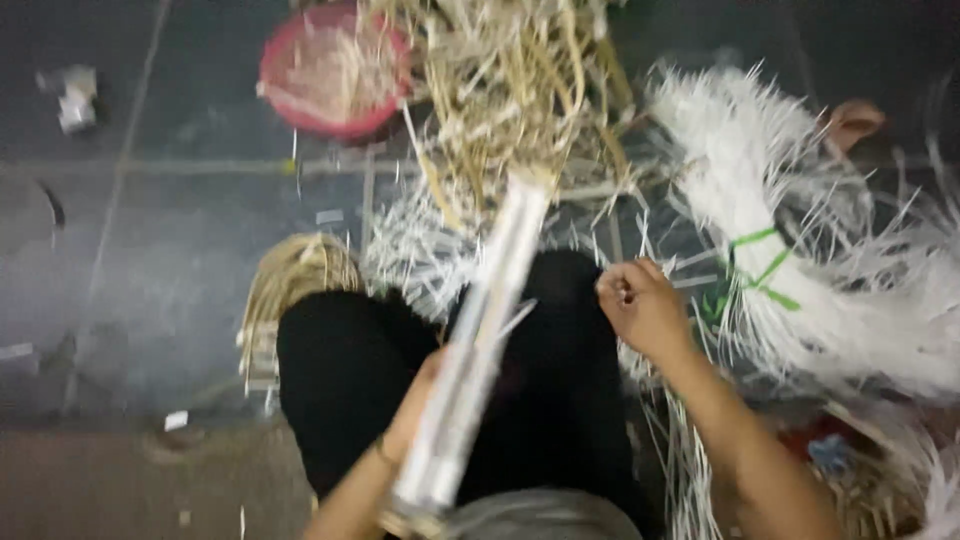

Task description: The person is assembling and taping curved bamboo strips to create a frame structure.

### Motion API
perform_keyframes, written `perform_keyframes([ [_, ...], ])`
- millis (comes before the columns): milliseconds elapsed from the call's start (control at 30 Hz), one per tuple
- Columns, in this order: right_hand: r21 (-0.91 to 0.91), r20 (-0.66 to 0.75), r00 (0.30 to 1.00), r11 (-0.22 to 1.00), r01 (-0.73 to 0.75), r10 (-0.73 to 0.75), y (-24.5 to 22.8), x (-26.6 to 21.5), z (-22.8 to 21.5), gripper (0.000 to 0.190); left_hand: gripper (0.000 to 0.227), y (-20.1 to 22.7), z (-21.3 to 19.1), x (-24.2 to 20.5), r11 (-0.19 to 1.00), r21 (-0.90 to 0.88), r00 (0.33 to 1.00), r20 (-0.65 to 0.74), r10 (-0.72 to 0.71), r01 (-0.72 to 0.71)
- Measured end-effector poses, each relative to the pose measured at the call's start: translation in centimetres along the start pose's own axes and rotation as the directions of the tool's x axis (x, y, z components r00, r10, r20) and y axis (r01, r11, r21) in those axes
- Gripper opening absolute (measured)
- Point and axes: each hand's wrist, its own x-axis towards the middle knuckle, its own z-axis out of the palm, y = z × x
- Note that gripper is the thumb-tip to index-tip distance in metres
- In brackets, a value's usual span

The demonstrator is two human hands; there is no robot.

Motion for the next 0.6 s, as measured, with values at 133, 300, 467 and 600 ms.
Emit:
perform_keyframes([
  [133,0.301,0.374,0.924,0.953,-0.046,-0.074,-4.5,-2.6,0.9,0.032,0.032,-0.3,1.7,0.9,0.958,0.284,0.988,0.155,-0.008,-0.037],
  [300,0.284,0.287,0.942,0.955,0.091,-0.175,-6.2,-3.8,2.0,0.017,0.037,-0.3,2.5,0.4,0.97,0.245,0.969,0.24,-0.051,-0.009],
  [467,0.431,0.203,0.944,0.889,0.154,-0.262,-6.2,-4.9,1.8,0.018,0.035,-0.5,3.2,-0.9,0.9,0.431,0.985,0.113,-0.128,0.068],
  [600,0.197,0.058,0.944,0.931,0.308,-0.325,-5.2,-5.6,1.7,0.026,0.035,-0.7,3.3,-1.3,0.905,0.424,0.977,0.174,-0.119,0.035],
])
